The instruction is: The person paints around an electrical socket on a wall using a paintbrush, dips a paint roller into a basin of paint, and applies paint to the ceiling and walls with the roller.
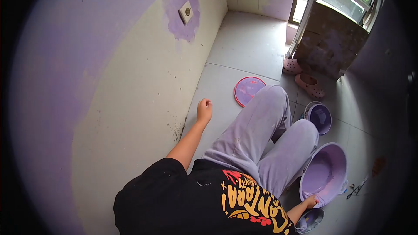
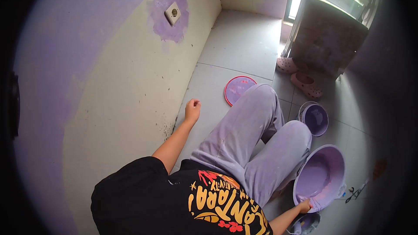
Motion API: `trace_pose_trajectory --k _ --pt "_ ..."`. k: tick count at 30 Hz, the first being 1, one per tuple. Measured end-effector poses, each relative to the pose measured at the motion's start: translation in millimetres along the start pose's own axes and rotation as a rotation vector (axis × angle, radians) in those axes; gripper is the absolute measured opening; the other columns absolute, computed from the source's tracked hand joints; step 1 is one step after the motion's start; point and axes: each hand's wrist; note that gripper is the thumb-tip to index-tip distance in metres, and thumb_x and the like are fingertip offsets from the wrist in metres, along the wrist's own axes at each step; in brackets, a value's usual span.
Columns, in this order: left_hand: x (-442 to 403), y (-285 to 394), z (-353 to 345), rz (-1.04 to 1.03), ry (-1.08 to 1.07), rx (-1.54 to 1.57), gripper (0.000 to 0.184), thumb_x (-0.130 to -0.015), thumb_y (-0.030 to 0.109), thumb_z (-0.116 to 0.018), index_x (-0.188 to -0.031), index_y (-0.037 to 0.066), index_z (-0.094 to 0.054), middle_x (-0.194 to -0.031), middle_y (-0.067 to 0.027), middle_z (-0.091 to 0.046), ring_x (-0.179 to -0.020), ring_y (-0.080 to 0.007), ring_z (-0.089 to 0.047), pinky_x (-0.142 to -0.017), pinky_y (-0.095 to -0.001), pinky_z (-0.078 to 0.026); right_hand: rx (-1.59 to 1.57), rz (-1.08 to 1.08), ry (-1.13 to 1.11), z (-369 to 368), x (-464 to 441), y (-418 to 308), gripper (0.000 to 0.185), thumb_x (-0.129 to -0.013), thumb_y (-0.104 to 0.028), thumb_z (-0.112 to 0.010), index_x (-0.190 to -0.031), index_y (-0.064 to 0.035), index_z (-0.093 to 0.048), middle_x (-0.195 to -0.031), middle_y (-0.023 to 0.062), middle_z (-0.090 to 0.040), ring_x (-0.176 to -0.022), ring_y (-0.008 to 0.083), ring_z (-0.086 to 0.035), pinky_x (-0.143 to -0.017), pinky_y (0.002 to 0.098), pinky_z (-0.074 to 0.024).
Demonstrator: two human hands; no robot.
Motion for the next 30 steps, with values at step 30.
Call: trace_pose_trajectory --k 30 --pt "-62.9 11.3 -81.7 0.408 0.426 -0.711 0.064 -0.098 0.046 -0.047 -0.138 -0.004 -0.044 -0.148 -0.0231 -0.038 -0.142 -0.0358 -0.03 -0.111 -0.0524 -0.026 -1.536 -0.382 -2.104 260.0 528.6 -661.2 0.012 -0.092 -0.015 -0.069 -0.091 -0.008 -0.06 -0.076 0.0 -0.056 -0.061 0.0055 -0.051 -0.05 0.0155 -0.0436"
Point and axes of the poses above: each hand's wrist, its own x-axis away from the middle knuckle, its own z-axis out of the back of the hand, y = z × x
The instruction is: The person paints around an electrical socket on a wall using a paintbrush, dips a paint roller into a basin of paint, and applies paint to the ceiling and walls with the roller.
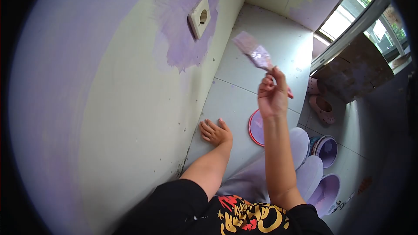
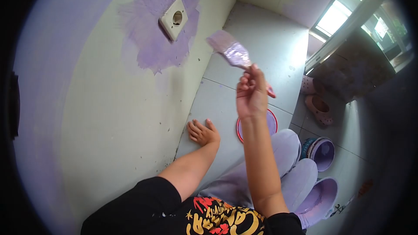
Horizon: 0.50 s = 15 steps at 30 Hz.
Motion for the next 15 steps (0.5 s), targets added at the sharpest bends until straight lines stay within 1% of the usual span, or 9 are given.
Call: trace_pose_trajectory --k 1,2,3,7,11,15 --pt "-0.4 0.9 1.8 -0.002 -0.004 -0.005 0.064 -0.098 0.046 -0.047 -0.138 -0.004 -0.044 -0.148 -0.0232 -0.038 -0.142 -0.0358 -0.03 -0.111 -0.0523 -0.026 0.006 -0.035 -0.002 -0.7 -7.8 13.6 0.013 -0.092 -0.016 -0.069 -0.091 -0.0079 -0.06 -0.076 0.0001 -0.056 -0.061 0.0052 -0.051 -0.049 0.0155 -0.0425" --pt "-1.7 1.2 3.1 -0.031 0.043 -0.035 0.063 -0.097 0.048 -0.05 -0.135 -0.002 -0.045 -0.145 -0.0215 -0.04 -0.14 -0.0358 -0.033 -0.108 -0.0514 -0.029 0.015 -0.067 -0.032 3.3 -16.7 24.6 0.014 -0.091 -0.018 -0.07 -0.089 -0.0091 -0.06 -0.075 0.0001 -0.057 -0.061 0.0068 -0.053 -0.051 0.0161 -0.0429" --pt "-3.3 2.6 3.6 -0.029 0.041 -0.04 0.063 -0.097 0.048 -0.05 -0.135 -0.002 -0.045 -0.144 -0.0216 -0.04 -0.139 -0.036 -0.033 -0.108 -0.0515 -0.029 0.01 -0.107 -0.054 3.5 -22.0 32.7 0.014 -0.091 -0.018 -0.07 -0.089 -0.009 -0.06 -0.075 0.0004 -0.057 -0.061 0.0073 -0.053 -0.051 0.0168 -0.0424" --pt "-6.2 6.1 6.9 -0.033 0.022 -0.059 0.063 -0.096 0.049 -0.05 -0.134 -0.002 -0.045 -0.143 -0.0219 -0.042 -0.138 -0.0367 -0.036 -0.107 -0.0515 -0.03 0.041 -0.156 -0.096 5.8 -41.0 59.4 0.016 -0.091 -0.019 -0.07 -0.086 -0.0096 -0.058 -0.075 0.0009 -0.057 -0.06 0.0074 -0.052 -0.051 0.0179 -0.0404" --pt "-7.2 6.9 8.1 -0.04 0.015 -0.072 0.064 -0.096 0.049 -0.05 -0.134 -0.003 -0.045 -0.142 -0.0224 -0.042 -0.137 -0.0376 -0.036 -0.106 -0.0512 -0.031 0.004 -0.238 -0.174 6.8 -61.4 74.7 0.018 -0.091 -0.018 -0.071 -0.082 -0.0107 -0.056 -0.075 0.0012 -0.057 -0.058 0.0071 -0.051 -0.051 0.0185 -0.0394" --pt "-7.4 6.8 7.9 -0.048 0.0 -0.077 0.064 -0.096 0.048 -0.051 -0.134 -0.003 -0.044 -0.142 -0.0227 -0.042 -0.137 -0.038 -0.036 -0.106 -0.0514 -0.031 -0.029 -0.257 -0.22 7.7 -73.6 82.6 0.021 -0.09 -0.018 -0.071 -0.081 -0.0122 -0.054 -0.076 0.0022 -0.058 -0.058 0.0081 -0.05 -0.051 0.0197 -0.0386"
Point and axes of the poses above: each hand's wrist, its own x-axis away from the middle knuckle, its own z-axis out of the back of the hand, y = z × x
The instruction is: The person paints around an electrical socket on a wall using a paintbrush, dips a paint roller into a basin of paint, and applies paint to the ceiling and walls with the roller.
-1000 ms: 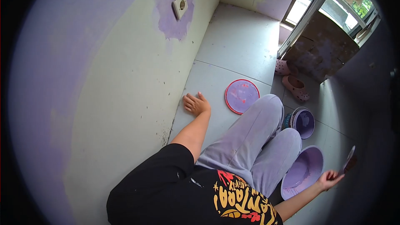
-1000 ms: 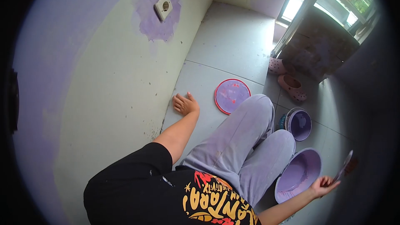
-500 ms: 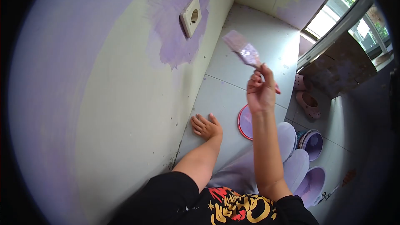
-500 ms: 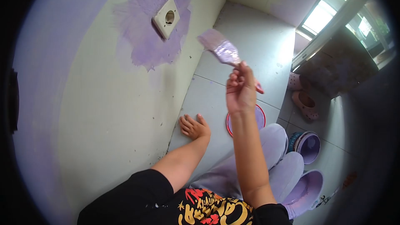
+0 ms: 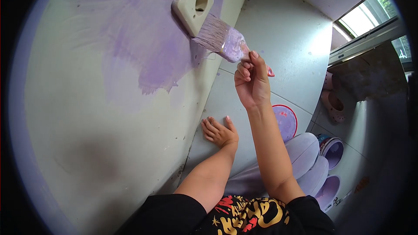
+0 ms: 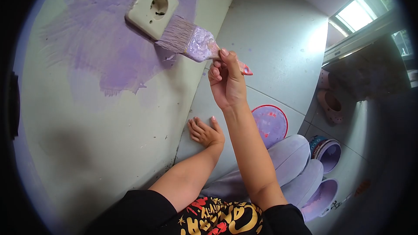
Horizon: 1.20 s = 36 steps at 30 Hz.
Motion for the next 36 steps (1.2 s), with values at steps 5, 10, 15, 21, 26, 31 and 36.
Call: trace_pose_trajectory --k 5,10,15,21,26,31,36 --pt "0.0 0.6 -1.6 -0.002 -0.007 -0.006 0.064 -0.095 0.047 -0.051 -0.135 -0.003 -0.043 -0.143 -0.0227 -0.041 -0.137 -0.038 -0.036 -0.106 -0.0518 -0.031 0.083 0.063 0.034 2.1 -2.4 7.6 0.02 -0.09 -0.016 -0.072 -0.084 -0.0115 -0.054 -0.078 0.0034 -0.059 -0.062 0.0091 -0.051 -0.051 0.0216 -0.0402" --pt "0.0 1.1 -1.5 -0.007 -0.006 -0.016 0.064 -0.096 0.048 -0.051 -0.135 -0.003 -0.043 -0.143 -0.0229 -0.041 -0.137 -0.0381 -0.035 -0.106 -0.0519 -0.031 0.156 0.11 0.083 7.8 -0.3 4.5 0.018 -0.089 -0.013 -0.072 -0.085 -0.0109 -0.054 -0.078 0.0037 -0.059 -0.061 0.0094 -0.05 -0.052 0.0217 -0.0403" --pt "0.5 0.8 1.1 -0.005 -0.012 -0.025 0.064 -0.097 0.048 -0.05 -0.135 -0.002 -0.044 -0.143 -0.0226 -0.041 -0.138 -0.0381 -0.035 -0.106 -0.0518 -0.03 0.196 0.151 0.088 13.2 12.0 -13.1 0.019 -0.09 -0.013 -0.071 -0.085 -0.0106 -0.053 -0.077 0.003 -0.058 -0.059 0.0088 -0.05 -0.051 0.0209 -0.0384" --pt "1.7 0.3 -0.3 -0.008 -0.013 -0.032 0.064 -0.097 0.049 -0.049 -0.135 -0.002 -0.044 -0.143 -0.0212 -0.042 -0.138 -0.0374 -0.034 -0.106 -0.0516 -0.03 0.104 0.178 -0.017 2.0 8.2 -41.9 0.016 -0.092 -0.015 -0.07 -0.086 -0.0103 -0.055 -0.075 0.0014 -0.055 -0.056 0.0073 -0.046 -0.052 0.0197 -0.0373" --pt "1.5 0.7 -1.2 -0.019 -0.002 -0.049 0.063 -0.097 0.048 -0.048 -0.134 -0.002 -0.044 -0.142 -0.0207 -0.042 -0.138 -0.0371 -0.034 -0.106 -0.0515 -0.03 0.108 0.168 -0.004 2.0 -19.1 -40.0 0.016 -0.09 -0.014 -0.072 -0.089 -0.0081 -0.057 -0.076 0.0019 -0.056 -0.056 0.0069 -0.046 -0.05 0.0197 -0.0366" --pt "3.9 -0.8 -6.3 -0.027 -0.017 -0.041 0.065 -0.097 0.049 -0.047 -0.136 -0.003 -0.043 -0.144 -0.0227 -0.039 -0.139 -0.0395 -0.033 -0.107 -0.0538 -0.029 0.091 0.114 0.002 3.2 -33.3 -14.9 0.02 -0.088 -0.014 -0.074 -0.093 -0.0065 -0.057 -0.077 0.0035 -0.059 -0.056 0.0079 -0.049 -0.05 0.0203 -0.0373" --pt "3.5 -0.3 -7.7 -0.044 0.018 -0.072 0.062 -0.098 0.049 -0.045 -0.133 -0.002 -0.045 -0.142 -0.0215 -0.042 -0.137 -0.0379 -0.035 -0.105 -0.0528 -0.031 0.127 0.155 0.035 19.2 -40.7 -7.6 0.02 -0.087 -0.012 -0.075 -0.093 -0.0056 -0.057 -0.076 0.0049 -0.061 -0.057 0.009 -0.052 -0.051 0.0211 -0.0388"
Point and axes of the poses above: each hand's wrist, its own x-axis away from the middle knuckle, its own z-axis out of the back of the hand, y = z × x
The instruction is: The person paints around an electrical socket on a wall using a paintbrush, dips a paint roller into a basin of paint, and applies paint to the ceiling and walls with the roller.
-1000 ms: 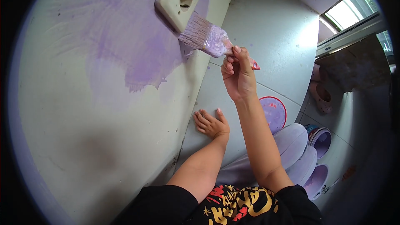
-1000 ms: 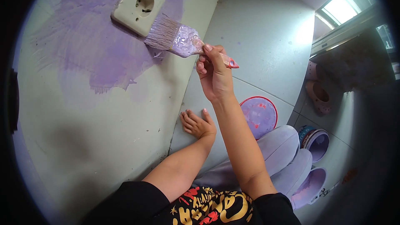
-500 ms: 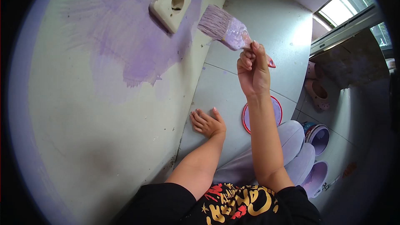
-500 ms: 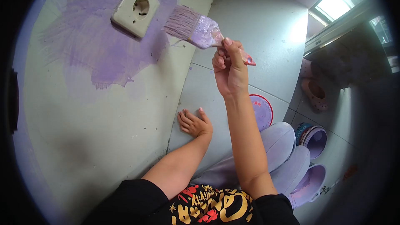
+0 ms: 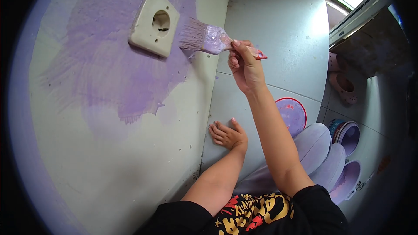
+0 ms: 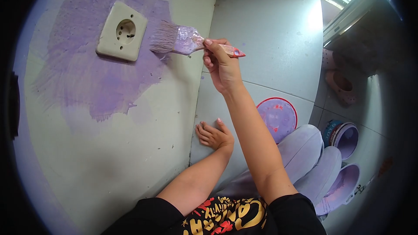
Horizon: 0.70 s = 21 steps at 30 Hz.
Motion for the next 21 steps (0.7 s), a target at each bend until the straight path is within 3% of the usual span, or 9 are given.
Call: trace_pose_trajectory --k 8,13,17,21 --pt "1.1 -0.2 -0.6 0.004 -0.048 0.001 0.063 -0.099 0.05 -0.044 -0.135 -0.002 -0.043 -0.142 -0.022 -0.041 -0.137 -0.0377 -0.034 -0.107 -0.0529 -0.029 0.22 0.085 0.098 49.6 -3.6 -9.4 0.017 -0.086 -0.01 -0.074 -0.091 -0.0051 -0.059 -0.078 0.0065 -0.063 -0.059 0.0111 -0.054 -0.053 0.022 -0.0418" --pt "2.1 -1.1 -1.3 0.011 -0.051 0.001 0.063 -0.099 0.049 -0.044 -0.136 -0.002 -0.042 -0.144 -0.0218 -0.04 -0.138 -0.0369 -0.033 -0.107 -0.0526 -0.029 0.289 0.26 0.123 31.0 -1.2 -41.7 0.02 -0.085 -0.011 -0.075 -0.092 -0.0041 -0.058 -0.075 0.0059 -0.062 -0.06 0.0104 -0.054 -0.053 0.0209 -0.0404" --pt "2.5 -1.7 -4.3 0.02 -0.054 -0.007 0.064 -0.099 0.05 -0.043 -0.136 -0.001 -0.042 -0.144 -0.0212 -0.04 -0.139 -0.0359 -0.032 -0.106 -0.0518 -0.029 0.127 0.222 -0.064 -1.7 -9.3 -68.2 0.022 -0.086 -0.013 -0.076 -0.099 -0.0023 -0.062 -0.074 0.0029 -0.059 -0.061 0.0091 -0.051 -0.054 0.0201 -0.0392" --pt "1.8 -0.6 -1.9 0.019 -0.065 -0.025 0.064 -0.099 0.052 -0.042 -0.136 -0.001 -0.042 -0.143 -0.0201 -0.041 -0.14 -0.035 -0.031 -0.106 -0.0508 -0.029 0.091 0.342 -0.162 -34.7 -43.7 -83.9 0.023 -0.087 -0.015 -0.077 -0.101 -0.0005 -0.065 -0.08 0.0032 -0.062 -0.064 0.0096 -0.052 -0.058 0.02 -0.0421"
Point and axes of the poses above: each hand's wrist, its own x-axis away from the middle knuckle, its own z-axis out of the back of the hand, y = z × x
